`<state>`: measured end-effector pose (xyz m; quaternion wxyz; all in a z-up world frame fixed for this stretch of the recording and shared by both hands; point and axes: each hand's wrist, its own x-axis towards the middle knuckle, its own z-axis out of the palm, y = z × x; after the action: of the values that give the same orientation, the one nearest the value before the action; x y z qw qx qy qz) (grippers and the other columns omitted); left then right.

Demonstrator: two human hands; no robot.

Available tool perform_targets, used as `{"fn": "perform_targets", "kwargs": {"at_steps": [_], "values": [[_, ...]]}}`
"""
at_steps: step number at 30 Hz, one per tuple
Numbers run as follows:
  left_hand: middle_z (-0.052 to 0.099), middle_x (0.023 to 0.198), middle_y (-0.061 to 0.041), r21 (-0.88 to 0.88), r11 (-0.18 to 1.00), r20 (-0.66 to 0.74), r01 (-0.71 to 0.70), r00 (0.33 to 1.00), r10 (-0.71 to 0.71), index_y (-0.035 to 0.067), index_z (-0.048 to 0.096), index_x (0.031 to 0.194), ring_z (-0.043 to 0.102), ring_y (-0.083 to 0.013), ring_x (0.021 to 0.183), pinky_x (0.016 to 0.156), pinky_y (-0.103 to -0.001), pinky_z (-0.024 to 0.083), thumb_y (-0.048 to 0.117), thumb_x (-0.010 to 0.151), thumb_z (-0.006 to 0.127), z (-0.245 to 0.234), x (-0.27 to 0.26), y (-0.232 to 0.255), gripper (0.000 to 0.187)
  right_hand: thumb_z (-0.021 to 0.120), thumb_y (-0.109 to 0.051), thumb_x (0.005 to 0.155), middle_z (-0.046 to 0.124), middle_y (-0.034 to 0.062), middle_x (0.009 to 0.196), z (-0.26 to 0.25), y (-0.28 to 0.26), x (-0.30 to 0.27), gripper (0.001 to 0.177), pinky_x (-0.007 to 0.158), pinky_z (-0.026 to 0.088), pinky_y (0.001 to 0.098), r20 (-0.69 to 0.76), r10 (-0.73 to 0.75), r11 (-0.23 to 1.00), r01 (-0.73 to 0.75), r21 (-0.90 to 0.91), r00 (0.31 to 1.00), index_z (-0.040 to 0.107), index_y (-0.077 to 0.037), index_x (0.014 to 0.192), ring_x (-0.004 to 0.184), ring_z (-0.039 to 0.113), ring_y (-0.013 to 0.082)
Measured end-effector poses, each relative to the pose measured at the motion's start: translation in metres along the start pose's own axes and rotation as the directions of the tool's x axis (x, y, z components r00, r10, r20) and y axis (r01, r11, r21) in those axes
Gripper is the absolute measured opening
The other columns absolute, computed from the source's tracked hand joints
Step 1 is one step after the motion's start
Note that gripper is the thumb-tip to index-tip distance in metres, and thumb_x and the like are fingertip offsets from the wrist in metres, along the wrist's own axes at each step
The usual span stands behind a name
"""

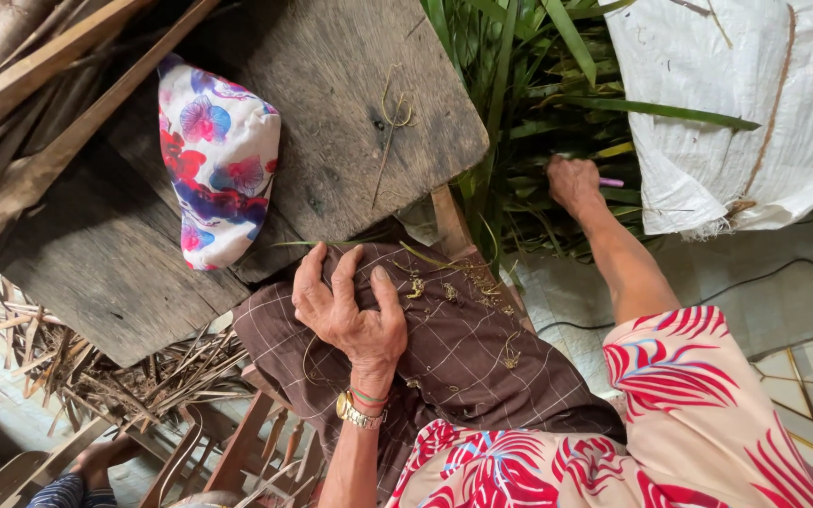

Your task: Stripping the leafy part from palm fronds to collect the midribs using a small knife

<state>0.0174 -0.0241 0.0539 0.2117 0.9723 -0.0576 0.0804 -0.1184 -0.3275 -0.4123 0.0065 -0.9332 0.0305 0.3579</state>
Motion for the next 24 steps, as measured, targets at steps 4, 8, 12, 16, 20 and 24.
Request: {"fn": "perform_targets", "kwargs": {"at_steps": [4,8,12,16,20,24], "values": [[0.057,0.135,-0.009,-0.02,1.0,-0.013,0.001,1.0,-0.001,0.019,0.072,0.112,0.052,-0.0355,0.129,0.103,-0.044,0.034,0.031,0.091,0.068,0.003,-0.003,-0.005,0.024,0.066,-0.026,0.086,0.078,0.0088,0.076,-0.039,0.014,-0.019,0.029,0.059,0.059,0.0465,0.013,-0.018,0.99,0.016,0.143,1.0,0.073,-0.008,0.107,0.079,0.079,0.0316],[0.057,0.135,-0.009,-0.015,1.0,-0.03,-0.023,0.999,0.023,0.019,0.072,0.112,0.053,-0.0353,0.128,0.103,-0.044,0.035,0.031,0.09,0.069,0.003,-0.003,-0.005,0.025,0.071,-0.031,0.087,0.076,0.0115,0.073,-0.075,0.022,-0.042,0.026,0.067,0.059,0.0437,-0.047,-0.031,0.981,0.039,0.192,0.998,0.07,-0.01,0.103,0.08,0.078,0.0356],[0.058,0.134,-0.01,-0.01,0.999,-0.046,-0.041,0.998,0.04,0.019,0.072,0.112,0.053,-0.0352,0.127,0.102,-0.044,0.035,0.029,0.089,0.07,0.005,-0.005,-0.007,0.025,0.072,-0.033,0.086,0.072,0.0106,0.068,-0.068,0.041,-0.055,0.023,0.064,0.058,0.0466,-0.181,-0.028,0.983,0.06,0.175,0.983,0.065,-0.013,0.094,0.073,0.076,0.0353],[0.058,0.133,-0.009,0.001,0.998,-0.069,-0.06,0.996,0.06,0.019,0.071,0.111,0.053,-0.0341,0.127,0.101,-0.043,0.035,0.03,0.088,0.071,0.007,-0.007,-0.01,0.025,0.071,-0.032,0.085,0.069,0.0058,0.064,-0.073,0.052,-0.073,0.019,0.063,0.058,0.0436,-0.252,-0.003,0.993,0.033,0.116,0.968,0.065,-0.017,0.095,0.07,0.076,0.0317],[0.058,0.133,-0.007,0.035,0.998,-0.081,-0.06,0.995,0.063,0.022,0.071,0.111,0.052,-0.0323,0.126,0.102,-0.044,0.034,0.03,0.086,0.071,0.011,-0.011,-0.013,0.026,0.067,-0.022,0.077,0.064,0.0024,0.059,-0.09,0.056,-0.105,0.013,0.061,0.057,0.0407,-0.392,0.026,0.989,0.033,0.144,0.92,0.061,-0.019,0.088,0.065,0.074,0.0305],[0.059,0.132,-0.006,0.081,0.994,-0.108,-0.073,0.991,0.081,0.021,0.07,0.109,0.052,-0.0321,0.125,0.102,-0.045,0.035,0.03,0.085,0.072,0.014,-0.01,-0.011,0.026,0.067,-0.019,0.073,0.064,0.0042,0.062,-0.106,0.064,-0.134,0.019,0.064,0.059,0.0408,-0.486,0.038,0.96,0.103,0.261,0.873,0.06,-0.019,0.091,0.069,0.073,0.0302]]}}
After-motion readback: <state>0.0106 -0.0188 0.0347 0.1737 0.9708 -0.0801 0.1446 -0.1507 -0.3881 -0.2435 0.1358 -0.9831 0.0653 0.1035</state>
